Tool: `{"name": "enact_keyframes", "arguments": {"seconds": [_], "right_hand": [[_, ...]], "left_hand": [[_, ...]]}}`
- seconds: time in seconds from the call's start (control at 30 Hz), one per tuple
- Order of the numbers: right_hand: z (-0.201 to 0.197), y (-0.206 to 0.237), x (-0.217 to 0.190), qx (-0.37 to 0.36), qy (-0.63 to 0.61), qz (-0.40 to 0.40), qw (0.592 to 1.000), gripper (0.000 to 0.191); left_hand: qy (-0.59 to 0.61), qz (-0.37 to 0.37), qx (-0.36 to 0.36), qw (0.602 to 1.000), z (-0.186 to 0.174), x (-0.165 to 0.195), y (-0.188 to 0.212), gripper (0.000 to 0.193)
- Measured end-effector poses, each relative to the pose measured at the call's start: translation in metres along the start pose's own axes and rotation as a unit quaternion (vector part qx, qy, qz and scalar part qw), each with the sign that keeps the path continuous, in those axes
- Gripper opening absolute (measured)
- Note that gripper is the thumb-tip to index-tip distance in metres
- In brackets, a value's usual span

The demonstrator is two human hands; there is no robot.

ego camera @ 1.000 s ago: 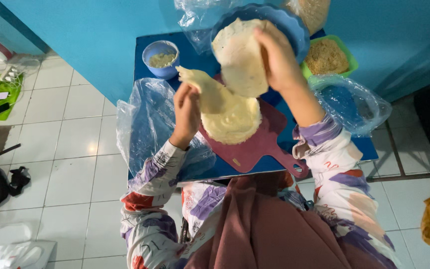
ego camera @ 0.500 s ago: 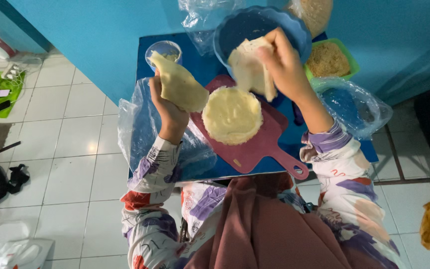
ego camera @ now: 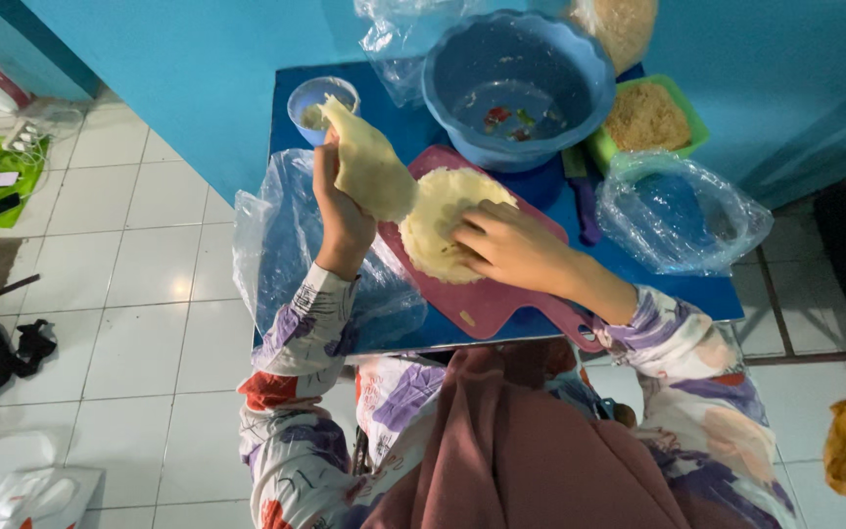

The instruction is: The person presses and shapes a soft white dough into a round form on a pink cutting board, then cuts the dough with a knife into slices and lifts the cut pieces. At the end the person wraps a piece of dough in a clear plastic sheet.

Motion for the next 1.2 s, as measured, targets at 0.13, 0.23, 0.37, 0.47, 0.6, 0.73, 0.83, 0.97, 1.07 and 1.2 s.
{"name": "enact_keyframes", "arguments": {"seconds": [0.13,0.23,0.37,0.47,0.6,0.73,0.83,0.97,1.07,1.2], "right_hand": [[-0.011,-0.002,0.002,-0.008,-0.020,-0.019,1.000,0.019],[-0.014,-0.011,0.014,-0.042,-0.148,0.030,0.988,0.016],[-0.017,-0.024,0.041,-0.112,-0.256,0.140,0.950,0.021],[-0.010,-0.029,0.055,-0.060,-0.232,0.197,0.951,0.026],[0.014,-0.035,0.058,0.003,-0.023,0.072,0.997,0.021],[0.036,-0.035,0.055,0.021,0.094,0.059,0.994,0.025],[0.040,-0.037,0.051,0.030,0.125,0.062,0.990,0.020],[0.034,-0.040,0.048,0.064,0.080,0.097,0.990,0.012],[0.030,-0.042,0.046,0.093,0.039,0.093,0.991,0.009],[0.032,-0.045,0.043,0.117,0.032,0.104,0.987,0.009]], "left_hand": [[0.004,-0.018,0.006,1.000,0.002,0.000,0.001,0.045],[0.012,-0.027,0.004,1.000,0.002,0.001,0.001,0.046],[0.016,-0.036,0.009,0.999,0.000,0.000,0.000,0.046],[0.022,-0.041,0.011,0.999,-0.002,0.000,-0.002,0.045],[0.008,-0.055,0.029,0.998,-0.004,-0.002,-0.002,0.041],[0.006,-0.055,0.024,0.998,-0.004,-0.002,-0.002,0.040],[0.003,-0.057,0.030,0.998,-0.004,-0.003,-0.003,0.041],[-0.001,-0.054,0.028,0.998,-0.003,-0.003,-0.003,0.040],[-0.004,-0.055,0.026,0.998,-0.001,-0.002,-0.001,0.038],[0.006,-0.076,0.023,0.997,0.006,0.002,0.004,0.037]]}}
Point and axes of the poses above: each hand's wrist, its own y-axis away from the middle knuckle, its own z-axis out of the palm, x = y × z, the point moved 3 cm from there along -y, towards the middle knuckle, and after that the axes turned 14 degrees about x, right-handed, at the moved point
